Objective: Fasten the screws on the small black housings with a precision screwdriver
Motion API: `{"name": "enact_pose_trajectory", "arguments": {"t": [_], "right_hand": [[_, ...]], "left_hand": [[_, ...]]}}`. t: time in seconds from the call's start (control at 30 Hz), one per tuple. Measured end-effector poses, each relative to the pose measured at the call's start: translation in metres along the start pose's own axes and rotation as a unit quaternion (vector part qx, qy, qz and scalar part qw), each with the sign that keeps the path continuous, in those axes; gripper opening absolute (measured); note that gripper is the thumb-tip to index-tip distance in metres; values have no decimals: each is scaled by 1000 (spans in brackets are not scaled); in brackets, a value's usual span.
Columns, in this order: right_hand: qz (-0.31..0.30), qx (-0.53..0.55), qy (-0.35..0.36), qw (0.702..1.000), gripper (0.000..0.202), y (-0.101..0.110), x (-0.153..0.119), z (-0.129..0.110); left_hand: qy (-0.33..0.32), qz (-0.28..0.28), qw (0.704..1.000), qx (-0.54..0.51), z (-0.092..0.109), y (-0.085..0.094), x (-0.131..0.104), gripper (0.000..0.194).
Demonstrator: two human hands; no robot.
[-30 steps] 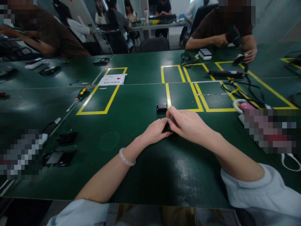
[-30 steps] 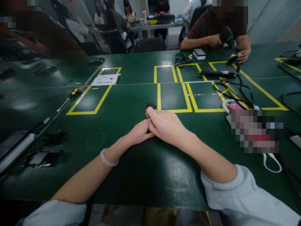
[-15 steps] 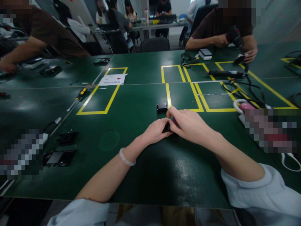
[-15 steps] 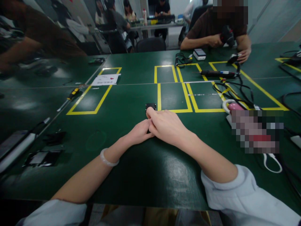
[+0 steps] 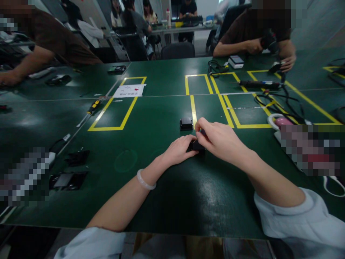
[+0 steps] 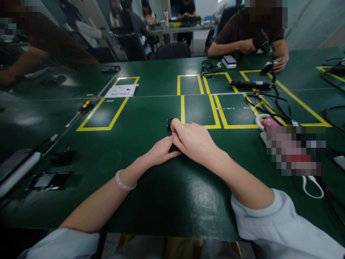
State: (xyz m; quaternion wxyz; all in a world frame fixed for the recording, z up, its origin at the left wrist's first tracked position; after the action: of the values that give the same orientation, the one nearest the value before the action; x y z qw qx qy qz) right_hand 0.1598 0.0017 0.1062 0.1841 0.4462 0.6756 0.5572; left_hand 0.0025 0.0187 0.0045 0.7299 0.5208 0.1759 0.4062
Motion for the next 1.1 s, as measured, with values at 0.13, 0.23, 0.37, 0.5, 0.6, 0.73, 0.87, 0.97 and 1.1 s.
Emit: {"name": "enact_pose_trajectory", "arguments": {"t": [0.13, 0.23, 0.37, 0.5, 0.6, 0.73, 0.87, 0.97, 1.1], "right_hand": [[19, -4, -17, 1000, 18, -1, 2, 4], [11, -16, -19, 1000, 20, -4, 4, 6], [3, -32, -19, 999, 21, -8, 5, 7], [-2, -35, -18, 999, 21, -11, 6, 7], [-2, -37, -13, 999, 21, -12, 6, 7], [-3, -37, -15, 999, 21, -11, 7, 5], [-22, -46, -30, 998, 23, -9, 8, 0], [-36, -69, -34, 996, 26, -7, 11, -3], [-46, -106, -30, 993, 27, -5, 19, -6]], "left_hand": [[6, -4, 1000, 11, 2, 2, 0, 38], [7, -4, 1000, 9, 1, 2, 0, 37], [11, -3, 1000, 0, 0, 1, 0, 37], [11, -3, 1000, -2, -1, 2, 0, 38], [11, -8, 1000, 1, 0, 2, 0, 38], [16, -10, 1000, 3, 0, 3, -1, 37], [17, -9, 1000, -3, -1, 3, -2, 38], [14, -9, 1000, -4, -2, 3, -3, 39], [7, -7, 1000, -16, -4, 3, -4, 46]]}}
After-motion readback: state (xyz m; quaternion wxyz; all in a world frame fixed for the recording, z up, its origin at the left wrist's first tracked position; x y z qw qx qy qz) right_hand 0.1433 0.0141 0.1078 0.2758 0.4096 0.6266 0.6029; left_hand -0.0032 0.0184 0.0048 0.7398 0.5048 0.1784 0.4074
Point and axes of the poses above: each hand's wrist, its own x-axis towards the middle knuckle, its own y-axis out of the back of the hand, z = x × y, the point moved 2 cm from there along x, towards the middle knuckle, and after that the axes turned 8 degrees about x, right-handed, at the moved point
